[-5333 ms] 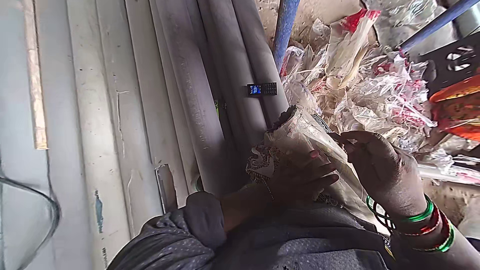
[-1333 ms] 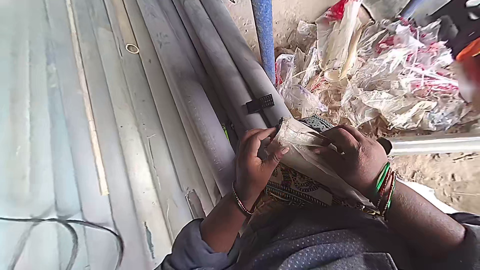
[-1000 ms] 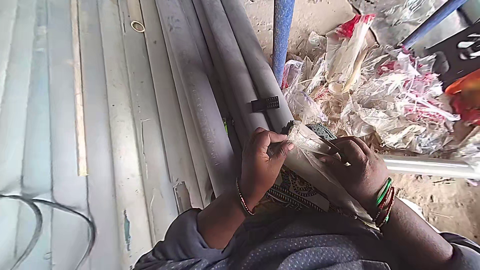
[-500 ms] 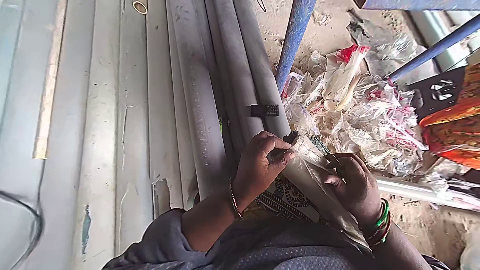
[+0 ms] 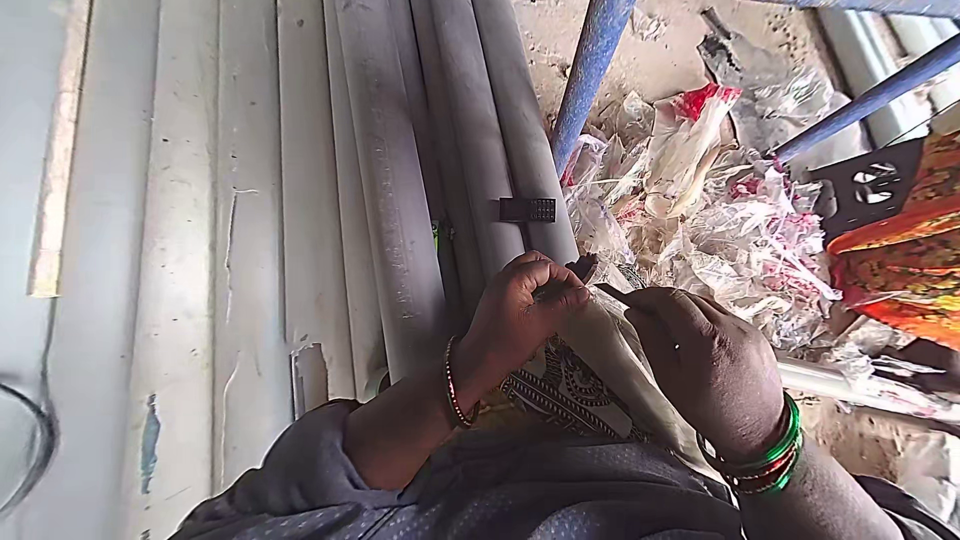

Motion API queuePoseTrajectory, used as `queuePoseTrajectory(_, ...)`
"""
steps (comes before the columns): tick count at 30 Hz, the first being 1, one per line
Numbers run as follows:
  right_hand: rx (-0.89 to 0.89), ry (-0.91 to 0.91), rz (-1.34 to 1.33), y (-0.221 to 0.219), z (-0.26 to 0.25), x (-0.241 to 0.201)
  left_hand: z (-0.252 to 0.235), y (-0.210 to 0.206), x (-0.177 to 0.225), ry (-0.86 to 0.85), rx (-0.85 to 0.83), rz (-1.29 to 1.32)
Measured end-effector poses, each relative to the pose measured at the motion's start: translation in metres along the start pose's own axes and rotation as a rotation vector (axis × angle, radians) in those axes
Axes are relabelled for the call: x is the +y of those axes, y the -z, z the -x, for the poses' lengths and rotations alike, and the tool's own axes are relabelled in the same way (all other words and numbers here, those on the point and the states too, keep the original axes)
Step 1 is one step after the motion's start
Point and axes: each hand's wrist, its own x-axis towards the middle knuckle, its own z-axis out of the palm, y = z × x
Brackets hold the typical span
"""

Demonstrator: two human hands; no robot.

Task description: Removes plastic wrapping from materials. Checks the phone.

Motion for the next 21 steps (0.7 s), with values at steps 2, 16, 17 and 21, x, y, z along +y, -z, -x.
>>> queuePoseTrajectory(2,-0.01,0.007,0.036,0.0,-0.005,-0.004,0.0,0.001,-0.001,-0.006,-0.004,-0.001)
queuePoseTrajectory(16,0.024,0.1,0.109,-0.015,-0.012,-0.015,0.005,0.0,-0.005,-0.069,0.046,-0.055)
queuePoseTrajectory(17,0.02,0.106,0.105,-0.015,-0.009,-0.015,0.005,0.0,-0.005,-0.075,0.048,-0.054)
queuePoseTrajectory(21,0.029,0.132,0.141,-0.011,0.002,-0.01,0.008,0.001,-0.007,-0.171,0.049,-0.061)
